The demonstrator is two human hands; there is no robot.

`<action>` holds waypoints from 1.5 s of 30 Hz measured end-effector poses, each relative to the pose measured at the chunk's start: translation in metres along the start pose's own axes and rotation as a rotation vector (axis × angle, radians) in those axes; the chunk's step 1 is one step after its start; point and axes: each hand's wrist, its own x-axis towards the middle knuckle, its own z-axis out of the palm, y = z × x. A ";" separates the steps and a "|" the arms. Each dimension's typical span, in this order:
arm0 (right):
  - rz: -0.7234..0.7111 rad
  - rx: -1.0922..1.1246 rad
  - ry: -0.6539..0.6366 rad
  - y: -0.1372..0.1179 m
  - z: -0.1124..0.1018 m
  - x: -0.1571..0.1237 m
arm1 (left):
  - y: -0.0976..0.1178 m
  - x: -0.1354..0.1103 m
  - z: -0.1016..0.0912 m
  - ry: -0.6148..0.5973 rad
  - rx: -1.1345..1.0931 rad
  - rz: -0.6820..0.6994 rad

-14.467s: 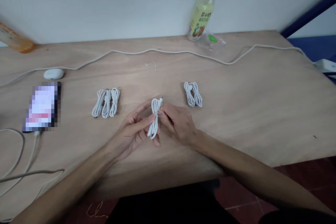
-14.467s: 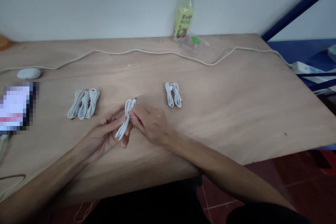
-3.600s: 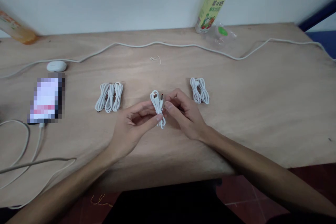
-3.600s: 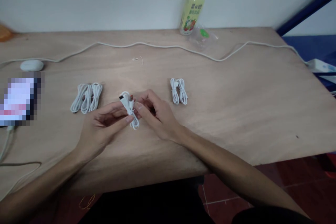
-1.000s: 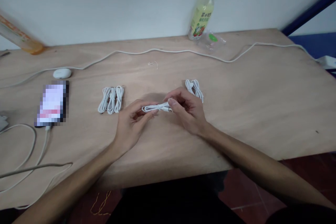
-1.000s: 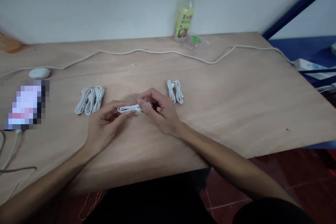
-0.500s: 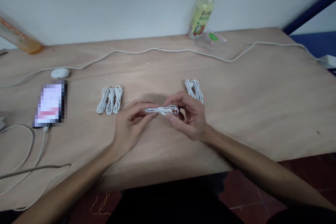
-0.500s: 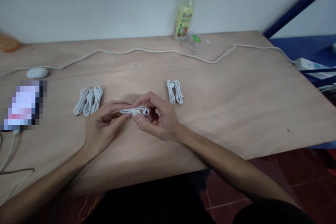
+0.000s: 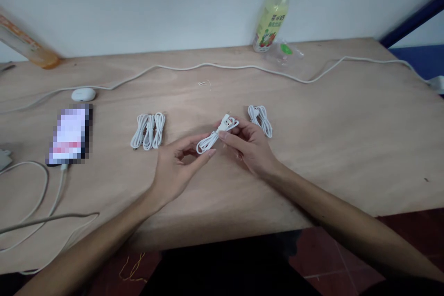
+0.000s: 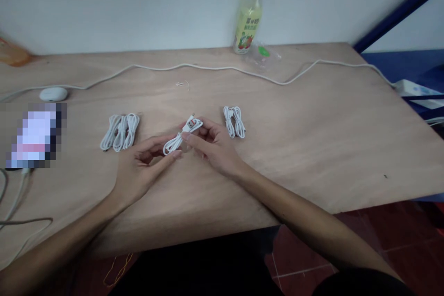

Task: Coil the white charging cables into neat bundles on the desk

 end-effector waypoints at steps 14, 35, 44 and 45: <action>0.075 0.017 0.020 -0.004 0.000 0.002 | -0.003 0.000 -0.002 -0.058 0.013 0.024; 0.172 -0.077 0.024 0.001 -0.006 0.003 | -0.001 0.001 -0.004 -0.025 0.050 0.059; 0.191 -0.119 0.002 -0.003 -0.008 0.004 | 0.001 0.001 -0.005 -0.018 0.117 0.092; 0.190 -0.124 0.004 -0.003 -0.008 0.004 | 0.001 0.001 -0.005 -0.015 0.123 0.090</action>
